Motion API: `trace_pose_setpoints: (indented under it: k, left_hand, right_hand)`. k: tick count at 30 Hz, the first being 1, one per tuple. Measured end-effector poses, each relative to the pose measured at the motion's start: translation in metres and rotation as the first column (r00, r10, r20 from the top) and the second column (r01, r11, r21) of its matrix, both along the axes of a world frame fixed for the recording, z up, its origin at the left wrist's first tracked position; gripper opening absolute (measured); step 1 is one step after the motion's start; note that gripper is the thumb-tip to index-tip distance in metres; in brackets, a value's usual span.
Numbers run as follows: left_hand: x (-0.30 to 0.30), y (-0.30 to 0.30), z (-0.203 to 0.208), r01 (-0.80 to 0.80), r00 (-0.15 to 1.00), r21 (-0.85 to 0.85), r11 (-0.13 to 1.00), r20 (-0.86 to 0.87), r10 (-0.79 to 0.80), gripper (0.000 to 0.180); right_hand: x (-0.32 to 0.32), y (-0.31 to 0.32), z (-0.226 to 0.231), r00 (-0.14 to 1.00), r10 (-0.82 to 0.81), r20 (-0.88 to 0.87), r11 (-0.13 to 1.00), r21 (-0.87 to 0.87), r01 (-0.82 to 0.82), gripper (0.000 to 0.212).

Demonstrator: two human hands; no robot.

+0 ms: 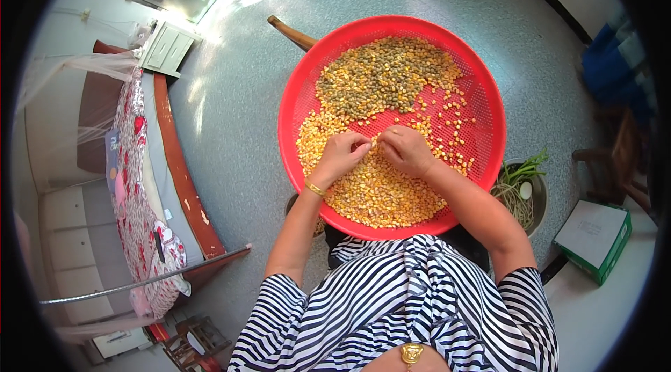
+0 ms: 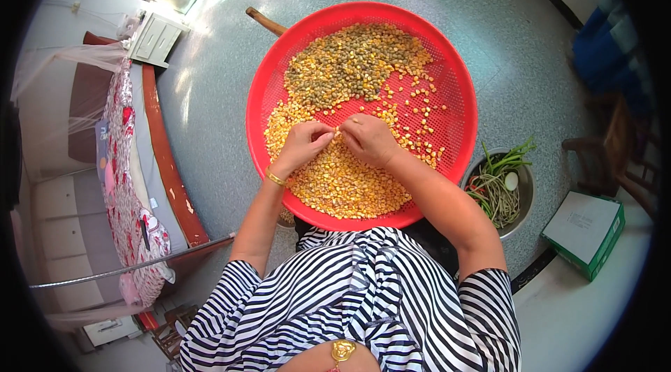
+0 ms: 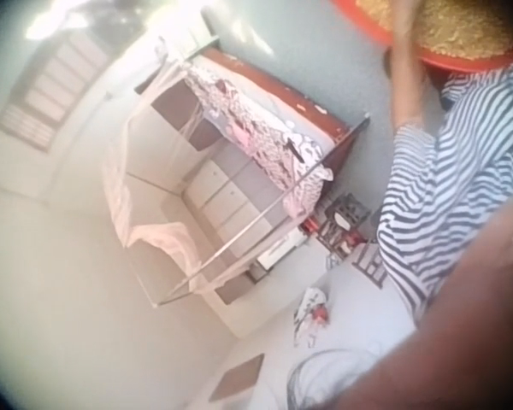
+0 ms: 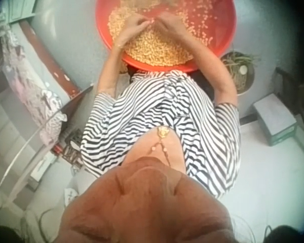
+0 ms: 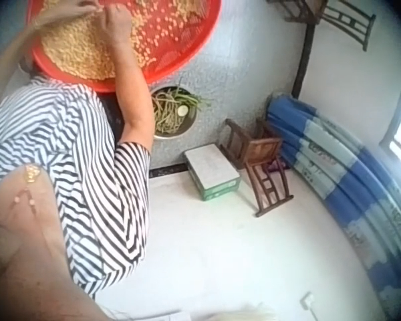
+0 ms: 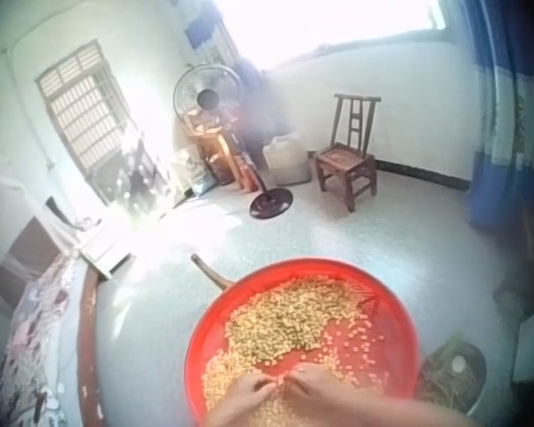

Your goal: The person sorts mixed grains in a plastic basket by hand, picking out beans and collecting them.

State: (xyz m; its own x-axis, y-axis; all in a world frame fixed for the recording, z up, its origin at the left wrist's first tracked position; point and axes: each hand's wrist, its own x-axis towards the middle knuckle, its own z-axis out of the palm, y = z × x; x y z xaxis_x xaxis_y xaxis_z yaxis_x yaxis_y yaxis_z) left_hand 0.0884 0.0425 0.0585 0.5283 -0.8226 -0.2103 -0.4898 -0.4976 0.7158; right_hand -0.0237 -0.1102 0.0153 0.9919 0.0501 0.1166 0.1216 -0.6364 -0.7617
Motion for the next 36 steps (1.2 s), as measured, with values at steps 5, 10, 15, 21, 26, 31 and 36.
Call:
trace_pose_setpoints:
  k: [5,10,15,21,26,31,36]
  left_hand:
    - [0.007,0.012,0.001,-0.036,0.985,-0.114,0.993,0.165,0.054,0.014]
    - [0.005,-0.009,0.001,-0.022,0.974,-0.207,0.978,0.217,0.068,0.013]
    - [-0.003,-0.037,0.002,0.063,0.973,-0.260,0.964,0.230,-0.001,0.012]
    - [0.001,-0.078,-0.010,0.177,0.920,-0.169,0.970,0.379,-0.101,0.011]
    - [0.006,-0.090,-0.021,0.214,0.874,-0.098,0.972,0.464,-0.146,0.011]
    - [0.008,-0.092,-0.025,0.230,0.860,-0.086,0.969,0.483,-0.162,0.009]
    - [0.014,-0.087,-0.027,0.246,0.865,-0.073,0.966,0.466,-0.185,0.006]
  right_hand:
    - [0.005,0.008,0.004,0.876,-0.235,0.420,0.949,-0.096,0.300,0.022]
    - [0.002,0.011,-0.002,0.857,-0.021,0.514,0.960,-0.230,0.162,0.021]
    - [-0.004,0.015,-0.003,0.931,0.037,0.363,0.997,-0.081,-0.008,0.018]
    - [0.000,0.016,-0.010,0.879,-0.001,0.476,0.988,-0.133,0.074,0.016]
    - [0.000,0.016,-0.012,0.898,0.014,0.439,0.995,-0.091,0.029,0.016]
    - [-0.001,0.015,-0.013,0.893,-0.026,0.450,0.998,-0.040,0.049,0.013]
    - [-0.002,0.014,-0.013,0.925,-0.013,0.379,0.999,-0.030,0.026,0.011]
